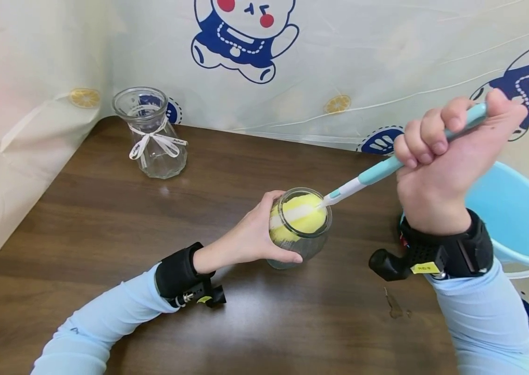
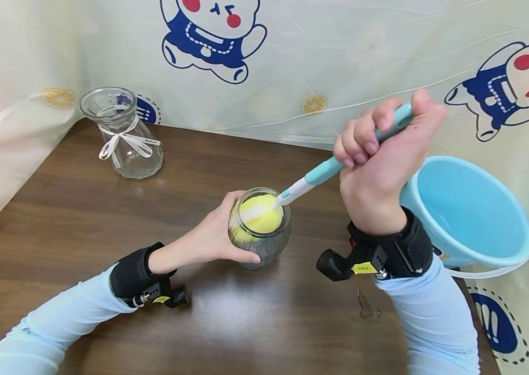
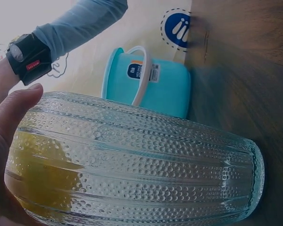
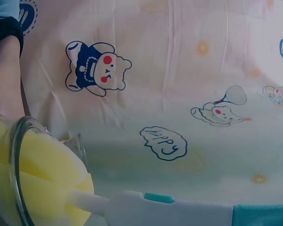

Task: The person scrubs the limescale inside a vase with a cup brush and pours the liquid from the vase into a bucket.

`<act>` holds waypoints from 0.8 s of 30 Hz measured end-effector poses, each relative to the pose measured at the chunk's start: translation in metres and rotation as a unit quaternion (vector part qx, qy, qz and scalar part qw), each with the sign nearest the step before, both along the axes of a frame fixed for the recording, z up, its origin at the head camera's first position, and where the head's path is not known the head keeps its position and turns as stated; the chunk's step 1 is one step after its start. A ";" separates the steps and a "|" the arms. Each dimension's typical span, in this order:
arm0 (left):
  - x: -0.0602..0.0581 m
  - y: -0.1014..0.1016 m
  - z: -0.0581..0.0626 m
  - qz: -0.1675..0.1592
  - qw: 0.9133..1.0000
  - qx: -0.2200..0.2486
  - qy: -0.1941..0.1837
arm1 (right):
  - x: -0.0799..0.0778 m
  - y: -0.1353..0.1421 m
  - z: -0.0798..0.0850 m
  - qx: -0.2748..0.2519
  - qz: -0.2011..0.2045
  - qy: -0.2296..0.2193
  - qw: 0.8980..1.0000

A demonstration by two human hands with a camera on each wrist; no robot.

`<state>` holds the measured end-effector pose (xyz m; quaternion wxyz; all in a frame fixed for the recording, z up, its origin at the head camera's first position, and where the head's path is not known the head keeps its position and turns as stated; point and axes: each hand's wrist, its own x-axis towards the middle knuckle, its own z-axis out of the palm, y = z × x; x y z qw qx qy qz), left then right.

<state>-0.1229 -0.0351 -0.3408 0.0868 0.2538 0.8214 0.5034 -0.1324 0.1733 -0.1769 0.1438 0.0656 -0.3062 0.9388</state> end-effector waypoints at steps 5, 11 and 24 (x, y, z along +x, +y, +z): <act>0.001 0.001 0.001 0.003 1.000 -0.002 -0.001 | 0.000 -0.010 -0.006 0.005 0.011 0.004 1.000; 0.001 0.001 0.002 0.008 1.000 -0.005 -0.011 | 0.002 -0.018 -0.012 0.025 0.030 0.014 0.999; 0.000 0.003 0.003 0.008 1.000 0.006 -0.008 | 0.006 -0.041 -0.053 0.207 0.059 0.050 0.975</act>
